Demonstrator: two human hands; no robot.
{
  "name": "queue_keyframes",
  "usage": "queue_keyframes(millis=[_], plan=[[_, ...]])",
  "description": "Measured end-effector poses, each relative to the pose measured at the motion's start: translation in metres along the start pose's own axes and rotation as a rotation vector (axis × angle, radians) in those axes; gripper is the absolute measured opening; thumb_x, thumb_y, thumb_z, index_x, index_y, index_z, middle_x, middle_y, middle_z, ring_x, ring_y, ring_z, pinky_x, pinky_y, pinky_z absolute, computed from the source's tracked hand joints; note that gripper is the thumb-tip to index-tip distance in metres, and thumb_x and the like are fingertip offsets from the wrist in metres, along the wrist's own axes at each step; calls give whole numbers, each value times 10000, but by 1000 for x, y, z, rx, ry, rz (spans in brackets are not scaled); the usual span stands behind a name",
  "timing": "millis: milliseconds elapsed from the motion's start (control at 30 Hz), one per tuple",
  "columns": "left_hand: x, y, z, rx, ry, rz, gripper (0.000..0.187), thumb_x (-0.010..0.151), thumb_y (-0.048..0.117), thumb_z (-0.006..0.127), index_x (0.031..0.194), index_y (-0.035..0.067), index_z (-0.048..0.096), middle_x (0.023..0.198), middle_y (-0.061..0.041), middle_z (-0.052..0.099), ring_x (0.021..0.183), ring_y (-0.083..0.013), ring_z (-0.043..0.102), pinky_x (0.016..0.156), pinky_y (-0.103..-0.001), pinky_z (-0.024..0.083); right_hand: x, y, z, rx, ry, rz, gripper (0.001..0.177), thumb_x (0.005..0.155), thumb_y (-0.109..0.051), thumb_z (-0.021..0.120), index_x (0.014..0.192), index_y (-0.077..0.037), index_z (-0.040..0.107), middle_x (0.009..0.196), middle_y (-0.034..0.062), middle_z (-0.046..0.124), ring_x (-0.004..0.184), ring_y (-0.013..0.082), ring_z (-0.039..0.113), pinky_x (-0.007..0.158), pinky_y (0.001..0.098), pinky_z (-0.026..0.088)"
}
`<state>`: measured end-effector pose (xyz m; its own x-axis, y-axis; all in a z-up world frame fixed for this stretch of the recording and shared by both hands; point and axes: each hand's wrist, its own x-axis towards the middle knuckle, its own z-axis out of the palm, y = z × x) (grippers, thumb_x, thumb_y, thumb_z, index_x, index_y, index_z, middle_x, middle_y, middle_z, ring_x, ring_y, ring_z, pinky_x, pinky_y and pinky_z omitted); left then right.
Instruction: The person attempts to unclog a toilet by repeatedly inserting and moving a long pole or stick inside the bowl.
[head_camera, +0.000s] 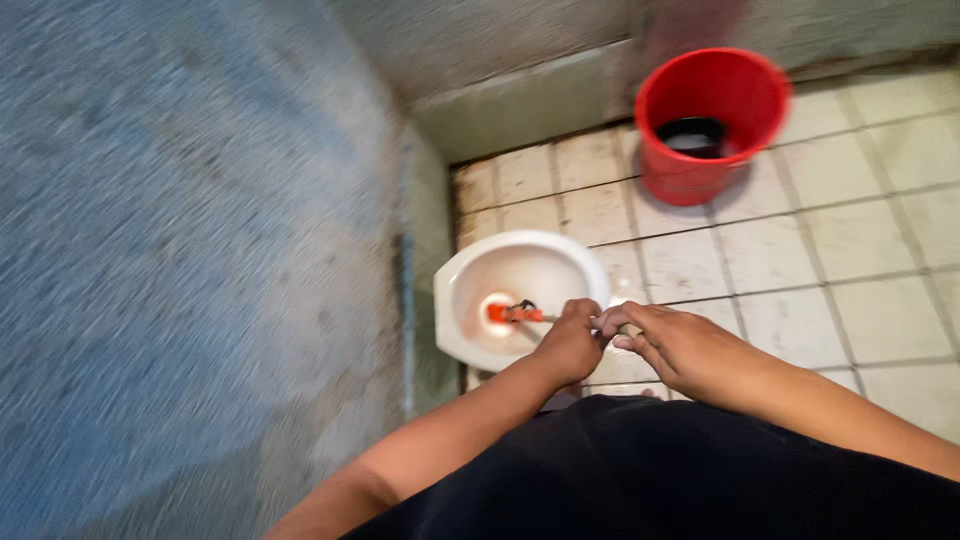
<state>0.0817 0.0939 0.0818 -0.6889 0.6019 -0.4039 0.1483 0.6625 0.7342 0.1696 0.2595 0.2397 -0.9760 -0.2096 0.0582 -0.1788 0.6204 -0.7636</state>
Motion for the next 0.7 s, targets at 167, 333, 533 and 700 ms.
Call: queue_keyframes(millis=[167, 333, 533, 700], plan=[[-17, -37, -14, 35, 157, 23, 419, 923, 184, 614, 1341, 167, 600, 1368, -157, 607, 1190, -380, 619, 1014, -433, 501, 39, 14, 40, -41, -153, 103, 256, 969, -209, 563, 1214, -135, 578, 1059, 155, 754, 1002, 394, 699, 850, 460, 558], [-25, -59, -46, 165, 184, -48, 526, 937, 294, 622, 1426, 142, 497, 1435, -185, 517, 1281, -394, 538, 1066, -451, 437, 66, -2, 53, 136, -147, -23, 204, 985, -205, 547, 1155, -111, 610, 1017, 149, 767, 969, 368, 718, 828, 439, 564], [-28, -5, -23, 34, 155, -9, 448, 1004, 357, 571, 1393, 142, 521, 1426, -198, 545, 1280, -396, 533, 1046, -470, 425, 32, -1, -27, 185, 131, -308, 194, 991, -32, 486, 1013, -40, 680, 1039, 125, 684, 870, 229, 649, 769, 326, 536], [-14, 78, 18, -203, 196, 210, 247, 1058, 251, 496, 1229, 75, 523, 1163, -267, 645, 1102, -439, 626, 918, -500, 492, -13, -36, -120, 32, 252, 154, 368, 1095, -134, 362, 991, -50, 705, 869, 70, 733, 738, 169, 654, 732, 315, 578]])
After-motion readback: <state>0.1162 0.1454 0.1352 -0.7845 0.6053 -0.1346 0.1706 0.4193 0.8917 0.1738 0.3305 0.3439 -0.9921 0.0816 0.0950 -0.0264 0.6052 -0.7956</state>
